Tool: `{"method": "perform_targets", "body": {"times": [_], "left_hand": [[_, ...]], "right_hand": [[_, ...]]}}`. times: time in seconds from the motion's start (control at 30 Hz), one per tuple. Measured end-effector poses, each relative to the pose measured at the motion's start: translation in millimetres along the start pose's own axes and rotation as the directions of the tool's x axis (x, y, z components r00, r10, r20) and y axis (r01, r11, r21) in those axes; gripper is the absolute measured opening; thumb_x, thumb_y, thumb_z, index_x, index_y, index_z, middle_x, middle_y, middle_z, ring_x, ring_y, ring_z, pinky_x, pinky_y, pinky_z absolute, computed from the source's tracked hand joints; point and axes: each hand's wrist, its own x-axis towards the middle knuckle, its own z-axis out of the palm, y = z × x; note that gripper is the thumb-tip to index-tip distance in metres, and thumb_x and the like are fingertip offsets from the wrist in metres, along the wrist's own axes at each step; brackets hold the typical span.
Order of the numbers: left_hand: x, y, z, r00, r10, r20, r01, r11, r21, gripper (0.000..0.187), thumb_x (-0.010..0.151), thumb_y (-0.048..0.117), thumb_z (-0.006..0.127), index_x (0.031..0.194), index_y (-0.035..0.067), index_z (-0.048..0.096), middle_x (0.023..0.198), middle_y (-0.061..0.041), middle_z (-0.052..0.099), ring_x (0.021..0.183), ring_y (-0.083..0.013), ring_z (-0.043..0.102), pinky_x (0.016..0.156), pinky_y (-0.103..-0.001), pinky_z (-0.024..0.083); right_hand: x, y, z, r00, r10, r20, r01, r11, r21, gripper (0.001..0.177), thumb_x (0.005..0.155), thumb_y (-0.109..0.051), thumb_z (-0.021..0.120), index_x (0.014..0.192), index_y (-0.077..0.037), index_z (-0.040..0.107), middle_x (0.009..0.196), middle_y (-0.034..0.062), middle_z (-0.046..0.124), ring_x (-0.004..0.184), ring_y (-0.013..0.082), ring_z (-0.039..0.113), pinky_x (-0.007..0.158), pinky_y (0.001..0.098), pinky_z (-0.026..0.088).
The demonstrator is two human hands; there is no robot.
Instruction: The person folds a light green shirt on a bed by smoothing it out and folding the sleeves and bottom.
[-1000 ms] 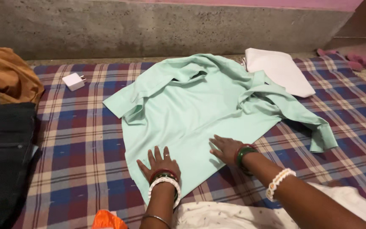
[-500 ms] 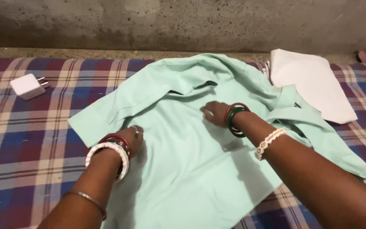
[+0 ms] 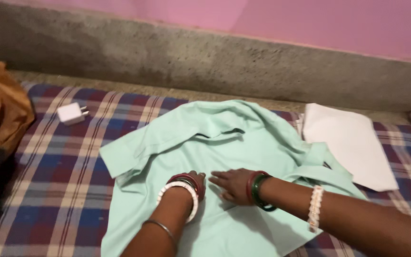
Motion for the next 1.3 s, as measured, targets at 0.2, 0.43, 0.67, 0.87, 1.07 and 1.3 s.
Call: {"method": "perform_targets", "body": {"times": [0.2,0.43,0.67,0.87,1.07,1.3], "left_hand": [[-5.2,-43.3,-44.1,0.912,-0.41,-0.018,0.397,0.891,-0.221,0.069,0.102,0.043,0.054,0.162,0.036,0.02,0.148,-0.016,0.054,0.13,-0.0391,0.058,0.102,-0.054,0.05],[15.2,-102.7,-65.6,0.783,-0.613,-0.103,0.573,0.776,-0.263,0.082,0.099,0.048,0.06,0.163,0.017,0.019,0.129,-0.018,0.07,0.12,-0.0336,0.069,0.098,-0.047,0.057],[72.9,-160.4,-67.3,0.761,-0.625,-0.172,0.551,0.763,-0.337,0.052,0.098,0.034,0.06,0.146,0.016,0.05,0.135,-0.019,0.063,0.125,-0.0369,0.062,0.102,-0.05,0.051],[85.1,-150.6,-129.4,0.712,-0.636,-0.297,0.384,0.707,-0.594,0.059,0.098,0.028,0.057,0.153,0.021,0.036,0.139,-0.018,0.059,0.128,-0.0372,0.058,0.106,-0.052,0.046],[92.9,-127.7,-155.9,0.721,-0.502,-0.478,0.116,0.767,-0.631,0.07,0.097,0.022,0.053,0.159,0.026,0.022,0.143,-0.018,0.055,0.131,-0.0376,0.054,0.11,-0.054,0.04],[42.7,-147.8,-77.0,0.8,-0.193,-0.569,-0.008,0.944,-0.331,0.07,0.092,0.037,0.063,0.155,0.025,0.033,0.147,-0.013,0.051,0.139,-0.0296,0.04,0.117,-0.054,0.025]], "right_hand": [[34.3,30.6,-41.4,0.977,0.183,-0.106,-0.16,0.968,0.194,0.067,0.098,-0.035,0.048,0.161,-0.03,0.024,0.146,0.005,0.058,0.123,0.0303,0.062,0.104,0.0448,0.049],[87.7,92.0,-65.0,0.863,0.442,-0.245,-0.302,0.839,0.452,0.077,0.097,-0.045,0.052,0.163,-0.032,0.014,0.119,0.0072,0.076,0.107,0.0316,0.071,0.096,0.0453,0.055],[155.1,87.0,-92.0,0.878,0.467,-0.1,-0.405,0.839,0.363,0.105,0.088,-0.058,0.064,0.165,-0.034,-0.004,0.114,0.0131,0.076,0.103,0.0343,0.073,0.092,0.0455,0.057],[196.4,88.4,-92.8,0.885,0.422,-0.195,-0.354,0.884,0.306,0.076,0.089,-0.057,0.065,0.151,-0.026,0.034,0.119,0.0178,0.07,0.11,0.0379,0.067,0.095,0.0498,0.053],[253.4,142.5,-82.2,0.732,0.635,-0.246,-0.496,0.745,0.446,0.043,0.102,-0.043,0.051,0.128,-0.01,0.062,0.119,0.0295,0.068,0.109,0.0456,0.068,0.097,0.054,0.051],[203.2,206.2,-105.1,0.514,0.6,-0.613,-0.109,0.754,0.647,0.053,0.099,-0.023,0.061,0.148,-0.015,0.043,0.137,0.0167,0.063,0.129,0.0336,0.061,0.106,0.0414,0.046]]}}
